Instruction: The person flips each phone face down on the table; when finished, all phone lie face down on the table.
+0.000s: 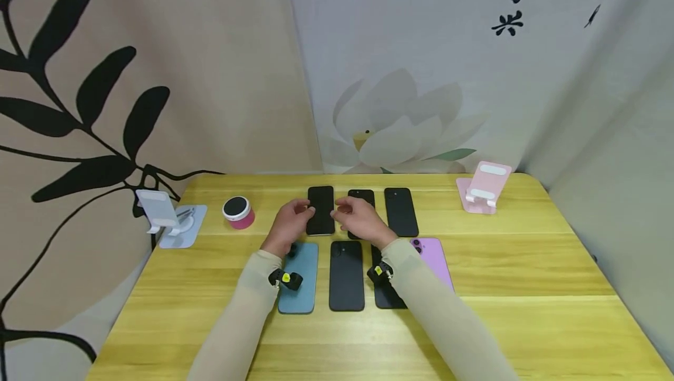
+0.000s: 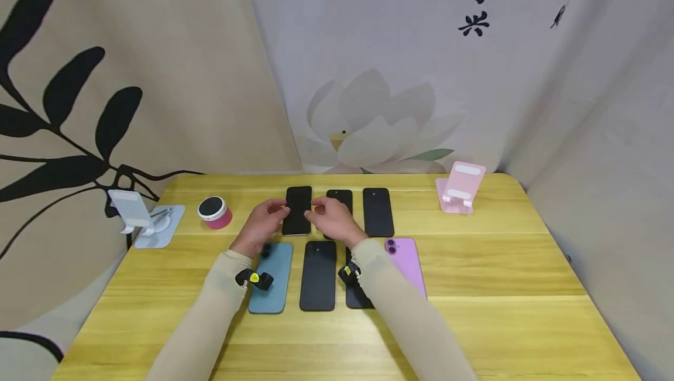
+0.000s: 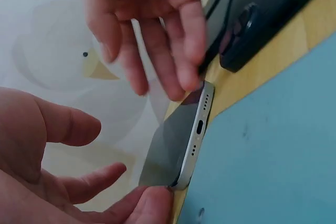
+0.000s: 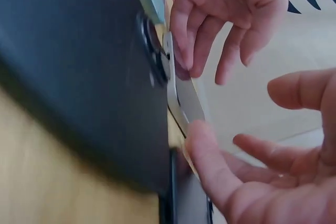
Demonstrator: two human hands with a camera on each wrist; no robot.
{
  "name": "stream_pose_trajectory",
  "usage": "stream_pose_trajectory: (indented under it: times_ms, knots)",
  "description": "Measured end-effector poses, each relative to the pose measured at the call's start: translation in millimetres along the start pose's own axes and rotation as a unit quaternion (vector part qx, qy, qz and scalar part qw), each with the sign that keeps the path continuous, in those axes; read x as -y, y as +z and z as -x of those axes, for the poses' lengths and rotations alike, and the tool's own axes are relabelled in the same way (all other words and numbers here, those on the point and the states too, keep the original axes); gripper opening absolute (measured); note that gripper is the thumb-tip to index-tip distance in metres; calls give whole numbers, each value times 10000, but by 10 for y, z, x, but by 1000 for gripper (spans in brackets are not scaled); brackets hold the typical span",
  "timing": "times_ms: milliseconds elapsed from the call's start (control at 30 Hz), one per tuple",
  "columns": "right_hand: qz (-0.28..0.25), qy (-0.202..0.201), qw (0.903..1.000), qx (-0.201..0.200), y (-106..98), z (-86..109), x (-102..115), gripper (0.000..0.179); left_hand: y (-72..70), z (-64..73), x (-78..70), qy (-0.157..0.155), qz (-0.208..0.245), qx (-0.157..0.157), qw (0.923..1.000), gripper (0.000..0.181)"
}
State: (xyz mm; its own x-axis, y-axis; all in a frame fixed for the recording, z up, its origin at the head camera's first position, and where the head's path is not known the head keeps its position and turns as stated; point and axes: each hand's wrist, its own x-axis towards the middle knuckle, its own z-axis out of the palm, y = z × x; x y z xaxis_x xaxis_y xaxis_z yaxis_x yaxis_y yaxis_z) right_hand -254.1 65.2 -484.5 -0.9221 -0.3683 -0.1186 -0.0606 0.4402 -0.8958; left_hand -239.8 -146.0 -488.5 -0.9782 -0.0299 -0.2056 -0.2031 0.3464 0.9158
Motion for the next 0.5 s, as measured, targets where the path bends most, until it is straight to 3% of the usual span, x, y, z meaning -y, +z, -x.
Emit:
stream_pose_trajectory:
  times_ms: [300,500]
  knots:
    - [-901,404,9950,162,99,-27,5,58,-21,-60,11,-392,799,153,9959,53]
    - [-703,374,9968,110,122,-7,17,55,-78,-83,46,-422,949,178,9944,54]
